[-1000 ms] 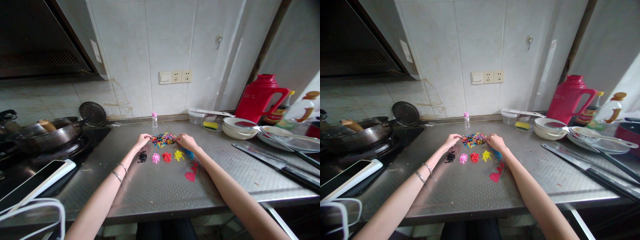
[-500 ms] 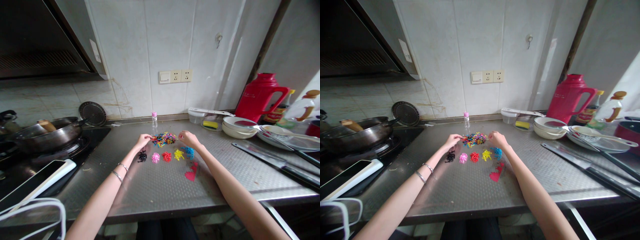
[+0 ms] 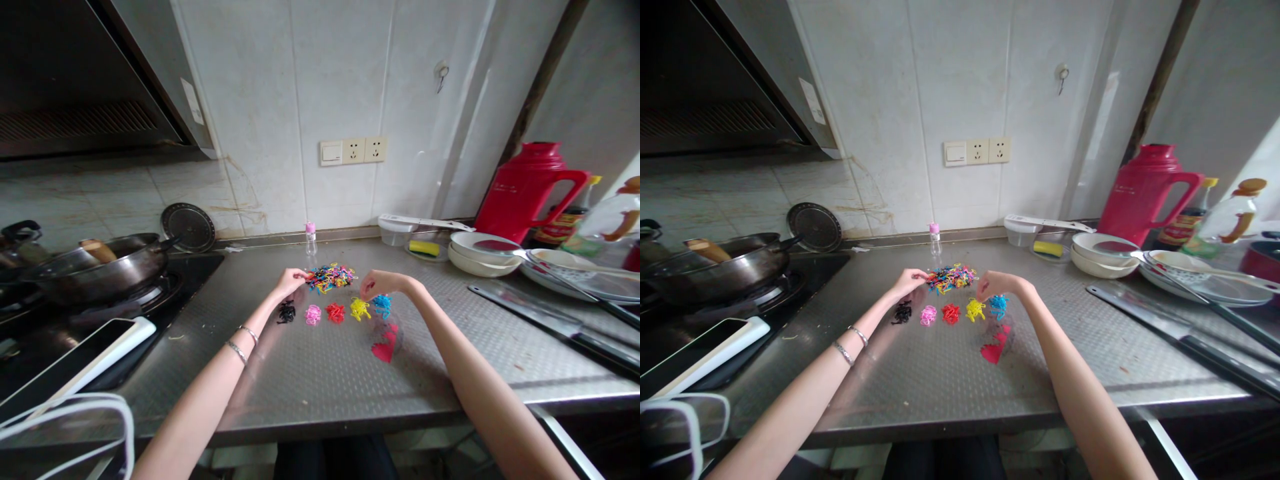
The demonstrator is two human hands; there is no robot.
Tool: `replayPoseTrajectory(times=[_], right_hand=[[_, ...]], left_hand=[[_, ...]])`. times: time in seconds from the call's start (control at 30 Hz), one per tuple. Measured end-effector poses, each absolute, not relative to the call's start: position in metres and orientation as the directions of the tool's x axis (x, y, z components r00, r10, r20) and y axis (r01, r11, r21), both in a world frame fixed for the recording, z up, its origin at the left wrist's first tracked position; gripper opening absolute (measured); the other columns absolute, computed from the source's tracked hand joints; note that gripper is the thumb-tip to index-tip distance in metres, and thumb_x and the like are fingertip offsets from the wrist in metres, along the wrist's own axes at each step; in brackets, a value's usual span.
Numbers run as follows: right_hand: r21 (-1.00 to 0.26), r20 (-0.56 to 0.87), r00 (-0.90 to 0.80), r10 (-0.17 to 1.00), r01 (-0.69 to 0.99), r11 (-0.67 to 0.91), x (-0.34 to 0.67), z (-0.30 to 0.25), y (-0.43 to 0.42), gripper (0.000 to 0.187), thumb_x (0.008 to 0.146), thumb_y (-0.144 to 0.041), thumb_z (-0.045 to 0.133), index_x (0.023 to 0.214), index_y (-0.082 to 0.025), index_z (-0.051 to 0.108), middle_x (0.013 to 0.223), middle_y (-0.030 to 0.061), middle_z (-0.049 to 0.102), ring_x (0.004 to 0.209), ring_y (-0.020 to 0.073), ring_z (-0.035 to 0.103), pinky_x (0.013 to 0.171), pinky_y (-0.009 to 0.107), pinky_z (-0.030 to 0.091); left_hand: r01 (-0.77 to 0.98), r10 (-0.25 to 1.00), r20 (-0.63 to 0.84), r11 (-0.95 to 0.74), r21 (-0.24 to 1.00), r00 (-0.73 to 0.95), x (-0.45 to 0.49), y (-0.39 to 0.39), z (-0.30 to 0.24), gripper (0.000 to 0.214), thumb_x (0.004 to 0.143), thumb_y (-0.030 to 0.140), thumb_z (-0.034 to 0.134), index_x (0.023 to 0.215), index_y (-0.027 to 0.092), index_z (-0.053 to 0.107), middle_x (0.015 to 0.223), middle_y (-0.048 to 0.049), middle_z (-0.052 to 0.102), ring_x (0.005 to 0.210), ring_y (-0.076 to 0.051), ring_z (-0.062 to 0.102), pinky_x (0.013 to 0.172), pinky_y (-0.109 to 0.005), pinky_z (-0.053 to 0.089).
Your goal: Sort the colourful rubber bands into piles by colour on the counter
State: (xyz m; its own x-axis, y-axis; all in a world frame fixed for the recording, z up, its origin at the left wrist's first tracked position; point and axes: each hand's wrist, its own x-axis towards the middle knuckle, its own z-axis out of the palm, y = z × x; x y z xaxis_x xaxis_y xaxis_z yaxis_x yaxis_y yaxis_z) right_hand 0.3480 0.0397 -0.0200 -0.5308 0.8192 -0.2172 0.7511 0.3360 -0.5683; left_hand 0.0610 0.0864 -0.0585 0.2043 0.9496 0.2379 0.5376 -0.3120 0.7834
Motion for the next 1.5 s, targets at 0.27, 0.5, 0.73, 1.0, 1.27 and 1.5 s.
replayPoseTrajectory(times=[0.27, 0.5, 0.73, 1.0, 1.27, 1.5], right_hand=[[-0.645, -0.067, -0.441, 0.895, 0.704, 0.298, 0.355, -0.023, 0.048, 0.027, 0.065, -0.029, 0.052, 0.08, -0.013, 0.068, 0.063, 0.0014, 0.063, 0.048, 0.0077, 0.048, 0.043, 0.017, 0.036], [-0.597, 0.028, -0.366, 0.93, 0.74, 0.309, 0.363, -0.04, 0.06, 0.027, 0.065, -0.028, 0.051, 0.077, -0.012, 0.068, 0.06, 0.0003, 0.063, 0.05, 0.0093, 0.051, 0.047, 0.018, 0.039], [-0.597, -0.009, -0.353, 0.936, 0.753, 0.278, 0.366, -0.05, 0.065, 0.023, 0.063, -0.024, 0.05, 0.073, -0.012, 0.066, 0.058, 0.0004, 0.061, 0.048, 0.0086, 0.051, 0.043, 0.016, 0.037], [-0.587, -0.02, -0.343, 0.939, 0.765, 0.267, 0.365, -0.049, 0.064, 0.02, 0.064, -0.024, 0.051, 0.072, -0.013, 0.065, 0.057, 0.0009, 0.061, 0.045, 0.0087, 0.05, 0.042, 0.017, 0.037], [-0.519, 0.039, -0.321, 0.946, 0.803, 0.293, 0.367, -0.048, 0.064, 0.022, 0.066, -0.023, 0.049, 0.074, -0.012, 0.067, 0.059, 0.0018, 0.063, 0.052, 0.0106, 0.054, 0.047, 0.017, 0.038], [-0.421, 0.162, -0.248, 0.955, 0.858, 0.294, 0.373, -0.049, 0.067, 0.023, 0.068, -0.021, 0.048, 0.077, -0.013, 0.068, 0.07, 0.0024, 0.067, 0.064, 0.0124, 0.057, 0.056, 0.018, 0.038]], left_hand=[[0.619, 0.9, 0.259, -0.43, 0.657, 0.35, 0.063, 0.083, -0.057, 0.017, 0.063, 0.019, 0.058, 0.073, 0.01, 0.068, 0.069, -0.0046, 0.065, 0.065, -0.013, 0.055, 0.063, -0.023, 0.041], [0.708, 0.856, 0.209, -0.51, 0.489, 0.473, 0.059, 0.078, -0.051, 0.021, 0.061, 0.032, 0.063, 0.067, 0.013, 0.068, 0.061, -0.0034, 0.063, 0.055, -0.013, 0.052, 0.055, -0.023, 0.036], [0.671, 0.862, 0.209, -0.494, 0.554, 0.462, 0.059, 0.081, -0.057, 0.019, 0.066, 0.025, 0.056, 0.068, 0.012, 0.07, 0.067, -0.0057, 0.066, 0.062, -0.015, 0.057, 0.062, -0.024, 0.04], [0.579, 0.9, 0.235, -0.419, 0.699, 0.367, 0.062, 0.081, -0.048, 0.023, 0.068, 0.029, 0.058, 0.072, 0.01, 0.07, 0.073, -0.0081, 0.068, 0.068, -0.016, 0.057, 0.067, -0.026, 0.041], [0.509, 0.893, 0.269, -0.43, 0.746, 0.36, 0.062, 0.085, -0.048, 0.024, 0.069, 0.03, 0.058, 0.073, 0.009, 0.069, 0.075, -0.0083, 0.068, 0.068, -0.015, 0.058, 0.067, -0.026, 0.041], [0.437, 0.846, 0.28, -0.486, 0.757, 0.455, 0.097, 0.075, -0.043, 0.025, 0.069, 0.031, 0.059, 0.075, 0.01, 0.069, 0.074, -0.0078, 0.068, 0.066, -0.015, 0.058, 0.062, -0.025, 0.042]])
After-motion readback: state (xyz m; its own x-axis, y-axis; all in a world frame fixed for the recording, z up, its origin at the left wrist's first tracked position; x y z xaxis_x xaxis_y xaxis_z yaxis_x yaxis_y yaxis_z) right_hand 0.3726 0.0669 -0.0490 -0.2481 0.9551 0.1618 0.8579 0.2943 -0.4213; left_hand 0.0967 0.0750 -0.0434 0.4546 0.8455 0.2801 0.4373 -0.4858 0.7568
